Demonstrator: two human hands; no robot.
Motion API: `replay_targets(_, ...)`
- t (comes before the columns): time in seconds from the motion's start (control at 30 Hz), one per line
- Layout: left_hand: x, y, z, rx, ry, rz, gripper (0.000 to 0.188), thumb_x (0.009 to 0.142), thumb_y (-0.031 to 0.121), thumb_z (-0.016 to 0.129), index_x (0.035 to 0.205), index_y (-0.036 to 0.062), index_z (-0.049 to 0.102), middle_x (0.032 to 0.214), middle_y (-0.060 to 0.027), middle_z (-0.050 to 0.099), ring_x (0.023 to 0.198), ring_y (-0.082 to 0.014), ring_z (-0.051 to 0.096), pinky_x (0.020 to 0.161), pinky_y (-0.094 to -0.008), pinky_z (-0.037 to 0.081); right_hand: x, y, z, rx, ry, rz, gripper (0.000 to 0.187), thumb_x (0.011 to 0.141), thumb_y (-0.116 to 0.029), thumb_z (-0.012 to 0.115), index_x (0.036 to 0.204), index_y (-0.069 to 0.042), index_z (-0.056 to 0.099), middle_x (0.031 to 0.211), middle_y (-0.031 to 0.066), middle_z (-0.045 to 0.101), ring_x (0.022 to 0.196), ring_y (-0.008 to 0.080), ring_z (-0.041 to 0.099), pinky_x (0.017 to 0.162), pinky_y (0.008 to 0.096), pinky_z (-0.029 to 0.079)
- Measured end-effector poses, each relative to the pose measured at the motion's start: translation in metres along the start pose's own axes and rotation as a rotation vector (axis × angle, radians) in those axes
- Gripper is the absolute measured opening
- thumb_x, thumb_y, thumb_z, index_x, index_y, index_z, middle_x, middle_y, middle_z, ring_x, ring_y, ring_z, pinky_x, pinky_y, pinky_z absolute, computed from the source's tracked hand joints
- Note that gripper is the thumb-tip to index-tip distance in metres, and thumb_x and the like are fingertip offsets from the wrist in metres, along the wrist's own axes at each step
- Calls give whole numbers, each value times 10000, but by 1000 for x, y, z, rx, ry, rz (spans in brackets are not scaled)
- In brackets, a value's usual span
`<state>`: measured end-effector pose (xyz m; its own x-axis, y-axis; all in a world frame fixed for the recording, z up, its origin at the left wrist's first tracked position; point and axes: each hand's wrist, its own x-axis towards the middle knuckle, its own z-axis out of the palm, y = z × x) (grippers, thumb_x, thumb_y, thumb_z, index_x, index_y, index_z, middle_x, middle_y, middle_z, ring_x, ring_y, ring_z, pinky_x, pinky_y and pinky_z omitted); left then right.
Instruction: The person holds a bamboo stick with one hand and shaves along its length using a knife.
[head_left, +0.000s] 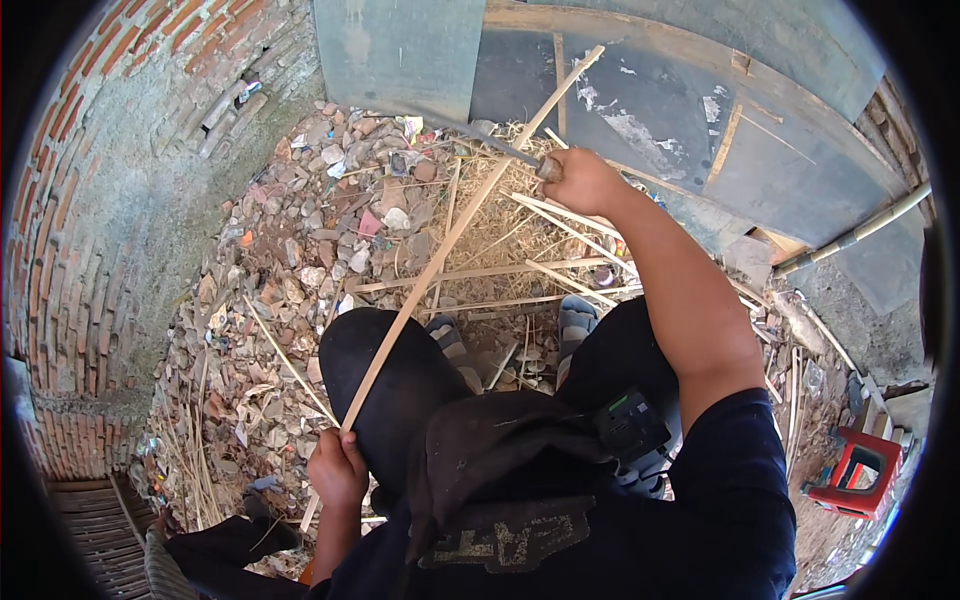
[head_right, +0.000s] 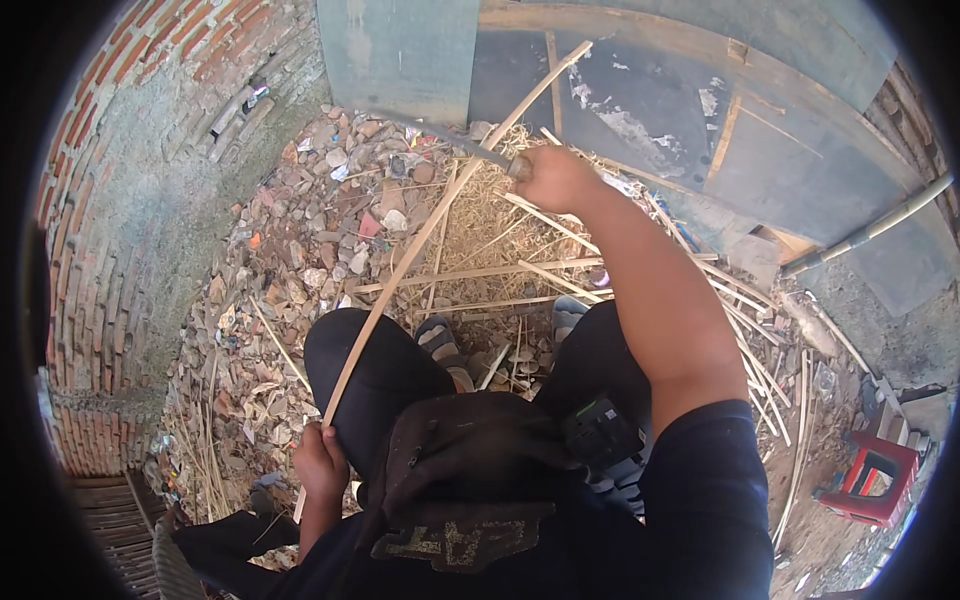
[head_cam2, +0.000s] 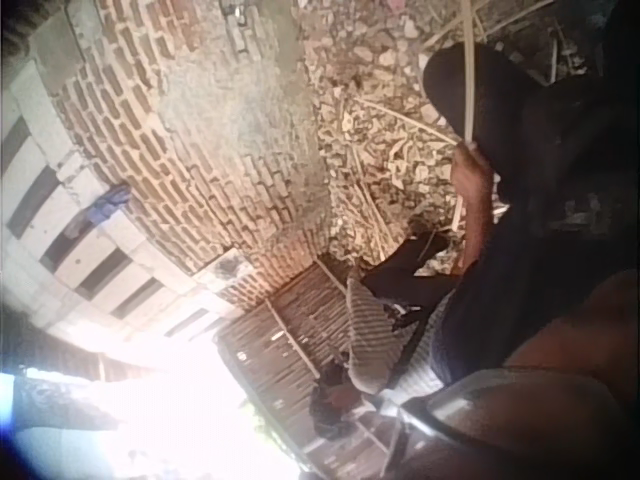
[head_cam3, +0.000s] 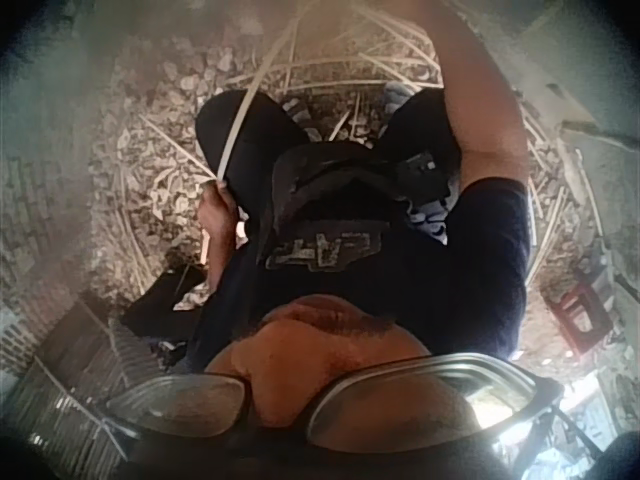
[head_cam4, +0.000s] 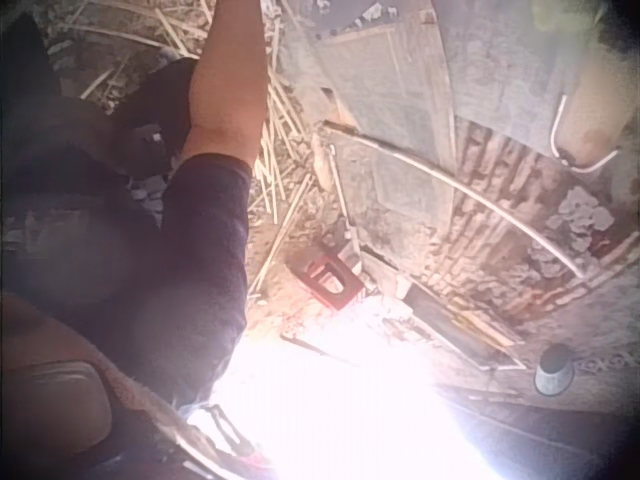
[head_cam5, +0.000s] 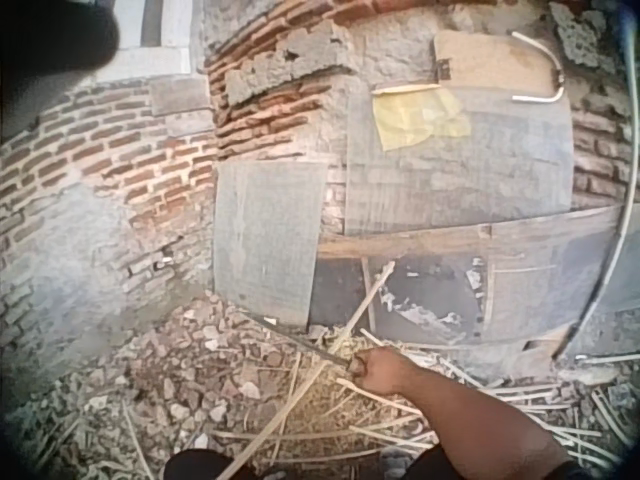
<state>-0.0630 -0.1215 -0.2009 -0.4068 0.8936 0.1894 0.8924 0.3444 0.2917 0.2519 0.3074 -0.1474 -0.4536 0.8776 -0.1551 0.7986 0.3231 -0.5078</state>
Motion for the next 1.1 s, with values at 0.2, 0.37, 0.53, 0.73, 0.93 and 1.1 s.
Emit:
replay_targets(0.2,6,7,-5,-30,-61,-23,231,1010,236,554,935,20,591,770,-227,638,674,-467,619,594,-539,471,-32,-47,9,-219,-149,-325,229,931,-283,610,984,-78,696,832,96,687,826,256,678,811,448,558)
replay_targets(0.37,1,1,4,-51,-1,-14,225,1028,214,505,974,15,594,760,-227,640,664,-455,629,583,-504,467,-7,-14,1,73,-112,-211,254,873,-280,680,999,-60,702,857,174,699,841,313,691,794,448,544)
replay_targets(0.53,11,7,-15,37,-57,23,263,1021,261,540,893,34,572,740,-225,630,643,-467,611,566,-543,456,1,7,8,-53,-24,-67,290,890,-291,658,1008,-29,690,897,193,694,865,351,687,820,465,544)
replay_targets(0.73,15,9,-22,13,-139,-8,263,1024,269,530,927,32,592,752,-238,635,671,-471,618,592,-549,461,-31,-52,15,-313,-113,-347,215,815,-277,727,955,-116,706,811,103,710,804,292,698,761,443,544)
replay_targets(0.93,14,10,-5,-69,-46,-2,270,1039,224,477,914,10,585,688,-223,604,652,-447,612,590,-504,449,-9,-38,18,3,-218,-212,275,817,-298,721,1007,-100,710,925,136,722,907,337,696,828,460,537)
replay_targets(1.1,9,4,-11,-77,-97,-38,271,1036,249,502,921,22,597,752,-231,634,687,-468,616,605,-533,466,-26,-56,24,-24,-73,-270,275,849,-300,723,1047,-111,705,811,126,702,784,320,695,752,448,548)
